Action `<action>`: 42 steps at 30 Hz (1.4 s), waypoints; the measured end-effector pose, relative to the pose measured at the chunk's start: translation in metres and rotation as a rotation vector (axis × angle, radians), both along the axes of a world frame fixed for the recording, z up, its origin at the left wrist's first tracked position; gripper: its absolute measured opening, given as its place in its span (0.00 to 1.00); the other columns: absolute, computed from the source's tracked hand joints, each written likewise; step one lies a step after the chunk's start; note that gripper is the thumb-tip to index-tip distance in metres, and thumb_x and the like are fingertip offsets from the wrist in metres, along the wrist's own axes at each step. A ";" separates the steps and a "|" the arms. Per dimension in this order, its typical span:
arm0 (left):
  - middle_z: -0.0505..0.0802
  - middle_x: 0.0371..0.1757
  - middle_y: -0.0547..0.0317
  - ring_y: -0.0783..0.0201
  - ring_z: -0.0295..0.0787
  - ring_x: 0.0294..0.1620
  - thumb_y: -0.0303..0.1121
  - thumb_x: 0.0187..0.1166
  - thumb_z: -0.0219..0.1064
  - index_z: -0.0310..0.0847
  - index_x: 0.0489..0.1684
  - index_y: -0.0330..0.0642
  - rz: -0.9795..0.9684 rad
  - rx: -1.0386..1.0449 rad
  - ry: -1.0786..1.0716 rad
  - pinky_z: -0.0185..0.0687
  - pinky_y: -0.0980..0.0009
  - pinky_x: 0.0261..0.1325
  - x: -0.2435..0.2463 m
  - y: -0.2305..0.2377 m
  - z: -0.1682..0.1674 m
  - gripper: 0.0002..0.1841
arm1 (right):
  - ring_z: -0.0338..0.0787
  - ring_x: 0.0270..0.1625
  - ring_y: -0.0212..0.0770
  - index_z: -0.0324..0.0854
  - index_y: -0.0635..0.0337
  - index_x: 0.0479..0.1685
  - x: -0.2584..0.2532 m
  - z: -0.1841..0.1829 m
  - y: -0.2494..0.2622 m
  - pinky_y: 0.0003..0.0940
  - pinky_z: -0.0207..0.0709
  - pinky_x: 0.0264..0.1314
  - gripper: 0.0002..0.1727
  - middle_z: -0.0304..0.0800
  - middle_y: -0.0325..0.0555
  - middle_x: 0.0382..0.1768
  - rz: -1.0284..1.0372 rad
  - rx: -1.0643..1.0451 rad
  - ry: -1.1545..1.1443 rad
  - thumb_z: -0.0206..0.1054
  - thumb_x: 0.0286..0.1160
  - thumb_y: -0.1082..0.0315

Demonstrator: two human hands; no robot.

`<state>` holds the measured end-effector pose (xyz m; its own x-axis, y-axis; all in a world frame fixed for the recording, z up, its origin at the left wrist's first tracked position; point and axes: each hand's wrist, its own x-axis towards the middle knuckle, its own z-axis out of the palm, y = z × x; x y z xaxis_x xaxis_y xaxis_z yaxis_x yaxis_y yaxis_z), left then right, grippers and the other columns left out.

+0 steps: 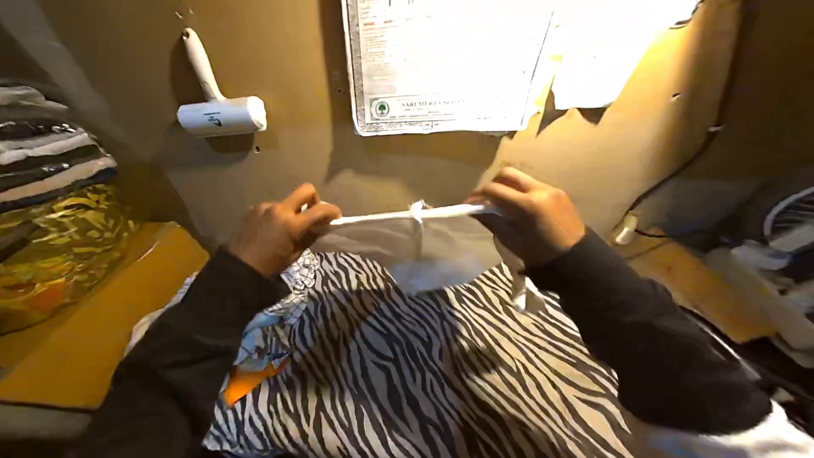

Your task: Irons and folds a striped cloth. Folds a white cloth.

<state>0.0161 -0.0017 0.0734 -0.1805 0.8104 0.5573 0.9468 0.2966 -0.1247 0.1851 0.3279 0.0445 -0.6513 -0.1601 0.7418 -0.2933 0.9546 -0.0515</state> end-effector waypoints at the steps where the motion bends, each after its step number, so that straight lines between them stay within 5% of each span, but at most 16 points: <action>1: 0.89 0.47 0.42 0.44 0.88 0.25 0.29 0.74 0.71 0.93 0.55 0.47 0.006 0.034 -0.004 0.82 0.44 0.24 0.008 0.002 -0.020 0.13 | 0.90 0.36 0.57 0.91 0.62 0.46 0.019 -0.009 -0.004 0.56 0.84 0.32 0.10 0.88 0.58 0.41 -0.030 0.024 0.003 0.70 0.74 0.67; 6: 0.92 0.43 0.42 0.46 0.90 0.23 0.36 0.79 0.67 0.93 0.58 0.53 -0.065 0.001 -0.158 0.83 0.51 0.19 0.050 0.008 -0.168 0.14 | 0.91 0.33 0.55 0.96 0.54 0.43 0.098 -0.139 -0.013 0.47 0.85 0.31 0.11 0.93 0.57 0.37 -0.147 -0.067 -0.129 0.66 0.76 0.64; 9: 0.93 0.44 0.41 0.42 0.93 0.31 0.42 0.80 0.68 0.93 0.57 0.48 -0.035 -0.178 -0.439 0.87 0.46 0.27 0.090 0.006 -0.250 0.15 | 0.93 0.42 0.65 0.96 0.57 0.45 0.146 -0.222 -0.023 0.63 0.85 0.43 0.10 0.94 0.60 0.40 -0.221 -0.218 -0.447 0.73 0.67 0.68; 11: 0.93 0.46 0.39 0.39 0.94 0.39 0.37 0.80 0.70 0.94 0.49 0.41 -0.003 -0.271 -0.574 0.88 0.43 0.34 0.112 0.004 -0.285 0.12 | 0.91 0.56 0.72 0.95 0.58 0.51 0.176 -0.249 -0.035 0.76 0.78 0.57 0.14 0.94 0.63 0.50 -0.291 -0.351 -0.744 0.80 0.66 0.66; 13: 0.92 0.45 0.38 0.38 0.93 0.44 0.31 0.77 0.71 0.94 0.41 0.37 0.024 -0.277 -0.615 0.89 0.44 0.41 0.126 0.007 -0.304 0.08 | 0.89 0.60 0.72 0.94 0.58 0.53 0.193 -0.265 -0.049 0.77 0.75 0.62 0.16 0.93 0.62 0.54 -0.339 -0.430 -0.784 0.79 0.67 0.63; 18: 0.91 0.53 0.37 0.35 0.90 0.53 0.33 0.71 0.77 0.92 0.53 0.37 0.051 -0.357 -0.671 0.85 0.41 0.51 0.138 0.030 -0.304 0.15 | 0.94 0.50 0.59 0.94 0.58 0.44 0.172 -0.282 -0.089 0.59 0.87 0.49 0.14 0.95 0.53 0.45 -0.283 -0.467 -0.560 0.68 0.76 0.59; 22: 0.90 0.59 0.37 0.35 0.87 0.60 0.33 0.78 0.70 0.90 0.56 0.36 0.087 -0.496 -0.697 0.81 0.40 0.57 0.129 0.046 -0.306 0.14 | 0.86 0.67 0.68 0.91 0.58 0.58 0.133 -0.281 -0.097 0.69 0.77 0.64 0.17 0.90 0.62 0.61 -0.348 -0.521 -0.815 0.77 0.70 0.65; 26: 0.93 0.50 0.41 0.38 0.90 0.55 0.29 0.80 0.66 0.92 0.44 0.35 0.060 -0.476 -0.630 0.82 0.42 0.53 0.126 0.053 -0.310 0.09 | 0.90 0.61 0.66 0.93 0.64 0.46 0.120 -0.288 -0.079 0.65 0.80 0.63 0.09 0.94 0.62 0.51 -0.371 -0.534 -0.873 0.70 0.78 0.69; 30: 0.91 0.61 0.40 0.37 0.86 0.64 0.37 0.77 0.72 0.89 0.55 0.36 -0.006 -0.518 -0.670 0.80 0.40 0.58 0.131 0.068 -0.306 0.16 | 0.87 0.66 0.66 0.89 0.62 0.56 0.124 -0.288 -0.073 0.68 0.77 0.64 0.20 0.91 0.60 0.59 -0.290 -0.484 -0.934 0.75 0.75 0.55; 32: 0.91 0.60 0.39 0.37 0.86 0.64 0.34 0.79 0.69 0.89 0.53 0.34 -0.043 -0.581 -0.677 0.79 0.40 0.58 0.133 0.078 -0.310 0.13 | 0.85 0.69 0.66 0.90 0.60 0.57 0.123 -0.289 -0.077 0.69 0.75 0.67 0.20 0.90 0.60 0.62 -0.301 -0.483 -0.956 0.78 0.70 0.57; 35: 0.91 0.58 0.39 0.38 0.86 0.64 0.33 0.86 0.60 0.88 0.53 0.32 -0.055 -0.668 -0.704 0.78 0.42 0.60 0.129 0.090 -0.305 0.14 | 0.88 0.66 0.63 0.93 0.61 0.48 0.124 -0.293 -0.075 0.66 0.76 0.67 0.11 0.94 0.58 0.55 -0.322 -0.521 -0.886 0.70 0.79 0.64; 40: 0.90 0.62 0.41 0.38 0.86 0.64 0.51 0.78 0.70 0.84 0.69 0.40 -0.113 -0.541 -0.781 0.80 0.41 0.60 0.124 0.099 -0.291 0.28 | 0.95 0.50 0.57 0.88 0.68 0.47 0.123 -0.282 -0.062 0.60 0.85 0.59 0.14 0.95 0.57 0.42 -0.237 -0.719 -0.683 0.62 0.83 0.66; 42: 0.92 0.58 0.39 0.38 0.88 0.62 0.43 0.82 0.67 0.88 0.62 0.37 -0.143 -0.464 -0.848 0.81 0.41 0.60 0.124 0.109 -0.285 0.20 | 0.95 0.48 0.56 0.88 0.68 0.47 0.119 -0.268 -0.056 0.59 0.85 0.56 0.13 0.95 0.56 0.41 -0.265 -0.688 -0.564 0.62 0.82 0.66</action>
